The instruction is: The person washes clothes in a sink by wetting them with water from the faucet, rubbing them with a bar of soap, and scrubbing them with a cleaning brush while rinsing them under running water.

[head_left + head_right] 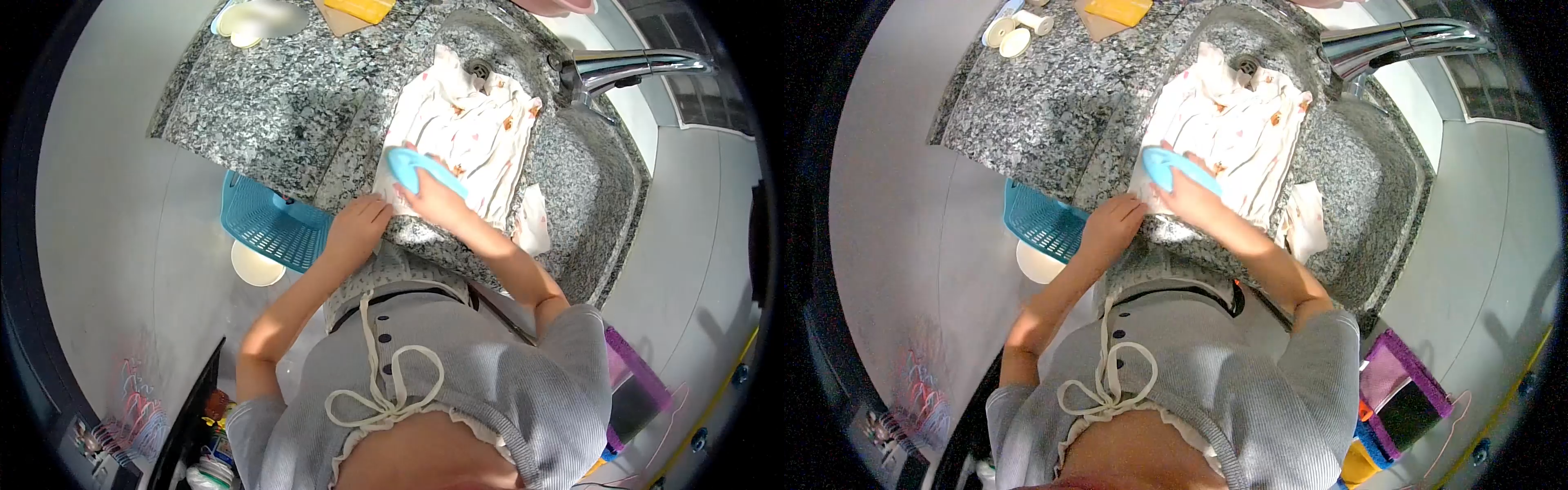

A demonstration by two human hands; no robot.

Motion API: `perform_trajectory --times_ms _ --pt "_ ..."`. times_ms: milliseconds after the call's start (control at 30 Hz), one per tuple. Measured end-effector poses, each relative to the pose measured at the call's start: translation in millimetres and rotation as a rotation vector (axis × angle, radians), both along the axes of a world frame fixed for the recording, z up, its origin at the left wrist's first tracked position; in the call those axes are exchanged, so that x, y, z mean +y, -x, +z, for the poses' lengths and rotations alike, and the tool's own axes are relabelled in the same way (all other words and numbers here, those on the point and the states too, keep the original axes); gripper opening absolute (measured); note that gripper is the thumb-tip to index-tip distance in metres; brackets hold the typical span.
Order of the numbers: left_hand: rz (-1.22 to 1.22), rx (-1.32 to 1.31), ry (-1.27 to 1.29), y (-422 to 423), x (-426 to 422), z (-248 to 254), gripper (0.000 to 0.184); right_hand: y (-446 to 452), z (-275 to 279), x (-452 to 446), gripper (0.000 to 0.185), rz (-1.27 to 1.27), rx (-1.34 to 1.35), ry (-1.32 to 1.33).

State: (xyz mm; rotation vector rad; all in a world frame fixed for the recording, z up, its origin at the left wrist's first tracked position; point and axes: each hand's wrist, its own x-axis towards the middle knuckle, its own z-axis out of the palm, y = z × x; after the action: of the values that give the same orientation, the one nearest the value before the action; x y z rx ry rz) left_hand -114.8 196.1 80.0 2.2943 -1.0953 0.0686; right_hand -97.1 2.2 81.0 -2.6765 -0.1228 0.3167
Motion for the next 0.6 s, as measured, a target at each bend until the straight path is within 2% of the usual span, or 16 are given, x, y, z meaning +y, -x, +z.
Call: perform_trajectory --times_ms 33,67,133,200,267,300,333,400,467,533,600 --pt "0.003 -0.043 0.054 0 0 0 0.019 5 -13 -5 0.067 -0.047 0.025 0.078" --pt "-0.009 0.003 0.000 -8 -3 -1 0.019 -15 -27 -21 0.062 -0.195 0.121 -0.051" --pt "-0.048 0.147 -0.123 -7 -4 4 0.017 -53 -15 -50 0.062 -0.413 0.352 -0.280" --pt "-0.106 0.016 -0.111 -22 -8 -1 0.016 -56 -35 -64 0.063 -0.308 0.046 -0.102" --pt "-0.156 -0.005 -0.159 -25 -7 0 0.015 -10 -34 -17 0.062 -0.243 -0.066 -0.078" --pt "-0.169 0.027 -0.208 -25 -7 3 0.015 4 3 6 0.062 -0.094 0.087 0.123" --pt "-0.187 0.063 -0.260 -26 -6 5 0.015 -6 -15 -10 0.063 -0.185 0.030 0.023" --pt "-0.168 0.009 -0.185 -30 -9 1 0.016 -42 -70 -70 0.065 -0.363 -0.086 -0.179" --pt "-0.165 -0.007 -0.158 -23 -8 0 0.016 -78 -18 -101 0.065 -0.590 0.348 -0.260" --pt "-0.161 -0.029 -0.167 -26 -13 2 0.016 -92 -79 -149 0.068 -0.342 -0.257 0.184" --pt "-0.167 -0.017 -0.173 -28 -18 3 0.017 -116 -88 -163 0.072 -0.425 -0.121 0.218"
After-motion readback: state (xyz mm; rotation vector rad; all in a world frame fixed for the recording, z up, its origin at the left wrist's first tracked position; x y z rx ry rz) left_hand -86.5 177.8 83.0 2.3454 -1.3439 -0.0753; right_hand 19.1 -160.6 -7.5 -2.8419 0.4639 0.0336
